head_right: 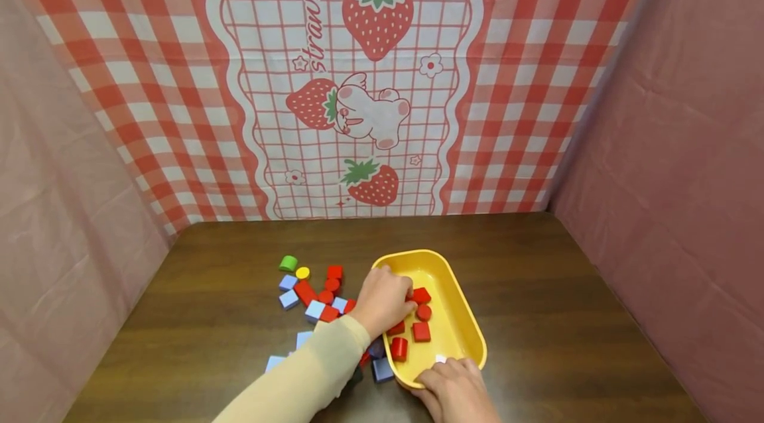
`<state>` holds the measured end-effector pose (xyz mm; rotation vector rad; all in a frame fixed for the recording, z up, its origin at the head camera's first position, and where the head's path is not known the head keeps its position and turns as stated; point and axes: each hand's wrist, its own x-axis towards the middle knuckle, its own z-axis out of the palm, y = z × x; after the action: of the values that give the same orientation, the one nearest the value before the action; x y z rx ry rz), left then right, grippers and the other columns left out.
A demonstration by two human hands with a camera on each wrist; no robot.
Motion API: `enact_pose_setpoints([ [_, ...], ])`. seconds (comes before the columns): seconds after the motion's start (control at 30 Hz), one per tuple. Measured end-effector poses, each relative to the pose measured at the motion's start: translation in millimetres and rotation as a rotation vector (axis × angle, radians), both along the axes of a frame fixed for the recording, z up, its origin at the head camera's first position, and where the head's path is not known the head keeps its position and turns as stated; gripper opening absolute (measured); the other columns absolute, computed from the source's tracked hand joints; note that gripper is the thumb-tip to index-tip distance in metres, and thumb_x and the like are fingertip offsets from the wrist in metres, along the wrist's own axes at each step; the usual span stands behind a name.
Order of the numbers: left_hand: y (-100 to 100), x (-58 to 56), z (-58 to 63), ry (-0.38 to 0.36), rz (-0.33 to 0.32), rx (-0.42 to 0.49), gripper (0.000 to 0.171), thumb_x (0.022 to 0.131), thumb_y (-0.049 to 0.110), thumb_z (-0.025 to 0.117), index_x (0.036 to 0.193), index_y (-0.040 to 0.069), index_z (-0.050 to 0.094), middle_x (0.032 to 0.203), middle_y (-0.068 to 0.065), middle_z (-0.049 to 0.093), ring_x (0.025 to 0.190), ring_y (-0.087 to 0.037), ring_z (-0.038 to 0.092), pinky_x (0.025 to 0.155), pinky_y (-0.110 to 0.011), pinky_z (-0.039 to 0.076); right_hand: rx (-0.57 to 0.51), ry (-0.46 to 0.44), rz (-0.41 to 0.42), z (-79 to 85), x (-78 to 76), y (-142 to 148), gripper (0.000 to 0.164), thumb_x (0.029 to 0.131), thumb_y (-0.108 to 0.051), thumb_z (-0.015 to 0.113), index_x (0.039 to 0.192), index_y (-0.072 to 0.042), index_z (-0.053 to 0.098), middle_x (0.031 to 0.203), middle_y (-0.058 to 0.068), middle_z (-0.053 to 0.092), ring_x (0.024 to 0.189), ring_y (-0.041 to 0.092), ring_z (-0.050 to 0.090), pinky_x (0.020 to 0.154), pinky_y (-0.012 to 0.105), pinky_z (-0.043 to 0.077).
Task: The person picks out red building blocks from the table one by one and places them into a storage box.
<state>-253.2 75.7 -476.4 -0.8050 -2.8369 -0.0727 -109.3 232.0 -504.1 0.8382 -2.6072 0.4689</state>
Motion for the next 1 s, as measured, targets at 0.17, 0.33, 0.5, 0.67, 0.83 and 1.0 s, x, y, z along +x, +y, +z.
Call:
enact_pose_setpoints([
  [0.17, 1.9, -1.2, -1.3, -0.030, 0.012, -0.027, 0.028, 0.081, 0.050, 0.077, 0.071, 0.025, 0.069, 0.055, 0.012, 0.053, 0.070, -0.017, 0.046, 0.070, -0.031, 0.039, -0.006, 0.016, 0.004, 1.5, -0.2, -0.5, 0.020, 0.073, -0.027, 0.085, 0.082, -0.032, 0.068, 0.078, -0.027, 0.057, 0.072, -0.001, 0.048, 0.068, 0.030, 0.037],
  [0.33, 0.4, -1.9, -1.0, -0.025, 0.003, -0.022, 0.028, 0.083, 0.051, 0.074, 0.072, 0.026, 0.070, 0.056, 0.012, 0.054, 0.071, -0.016, 0.045, 0.072, -0.032, 0.039, -0.023, 0.053, 0.016, 0.5, -1.2, -1.9, 0.022, 0.071, -0.026, 0.087, 0.081, -0.031, 0.068, 0.078, -0.026, 0.058, 0.072, -0.001, 0.049, 0.067, 0.029, 0.036],
  [0.5, -11.5, -2.1, 5.8, 0.045, -0.073, 0.067, 0.022, 0.088, 0.051, 0.069, 0.083, 0.029, 0.073, 0.074, 0.014, 0.065, 0.076, -0.014, 0.045, 0.076, -0.030, 0.040, -0.031, 0.107, 0.035, -2.0, -1.4, -2.2, 0.025, 0.068, -0.025, 0.088, 0.081, -0.030, 0.067, 0.077, -0.025, 0.058, 0.071, 0.000, 0.049, 0.067, 0.028, 0.035],
  [0.67, -42.5, -9.0, 21.5, 0.044, -0.055, 0.070, 0.030, 0.090, 0.050, 0.067, 0.108, 0.027, 0.075, 0.100, 0.009, 0.070, 0.084, -0.014, 0.050, 0.076, -0.030, 0.043, -0.017, 0.079, 0.018, -2.4, -0.8, -2.2, 0.023, 0.070, -0.026, 0.087, 0.082, -0.031, 0.068, 0.078, -0.026, 0.058, 0.072, -0.001, 0.049, 0.068, 0.029, 0.036],
  [0.83, -80.5, -25.5, 20.6, -0.074, 0.130, 0.116, 0.047, 0.090, 0.058, 0.062, 0.117, 0.020, 0.072, 0.107, 0.000, 0.070, 0.092, -0.021, 0.056, 0.083, -0.038, 0.050, -0.007, 0.012, -0.005, 0.4, 0.0, -3.0, 0.020, 0.073, -0.027, 0.086, 0.082, -0.033, 0.068, 0.079, -0.027, 0.058, 0.073, -0.001, 0.049, 0.069, 0.032, 0.037],
  [1.0, -99.5, -36.6, 6.0, -0.124, 0.251, 0.192, 0.050, 0.095, 0.055, 0.058, 0.122, 0.014, 0.070, 0.114, -0.008, 0.067, 0.100, -0.029, 0.056, 0.090, -0.045, 0.050, 0.001, 0.012, -0.002, 1.1, 0.2, -1.9, 0.020, 0.073, -0.027, 0.086, 0.082, -0.032, 0.069, 0.080, -0.026, 0.059, 0.074, -0.001, 0.050, 0.069, 0.031, 0.037],
])
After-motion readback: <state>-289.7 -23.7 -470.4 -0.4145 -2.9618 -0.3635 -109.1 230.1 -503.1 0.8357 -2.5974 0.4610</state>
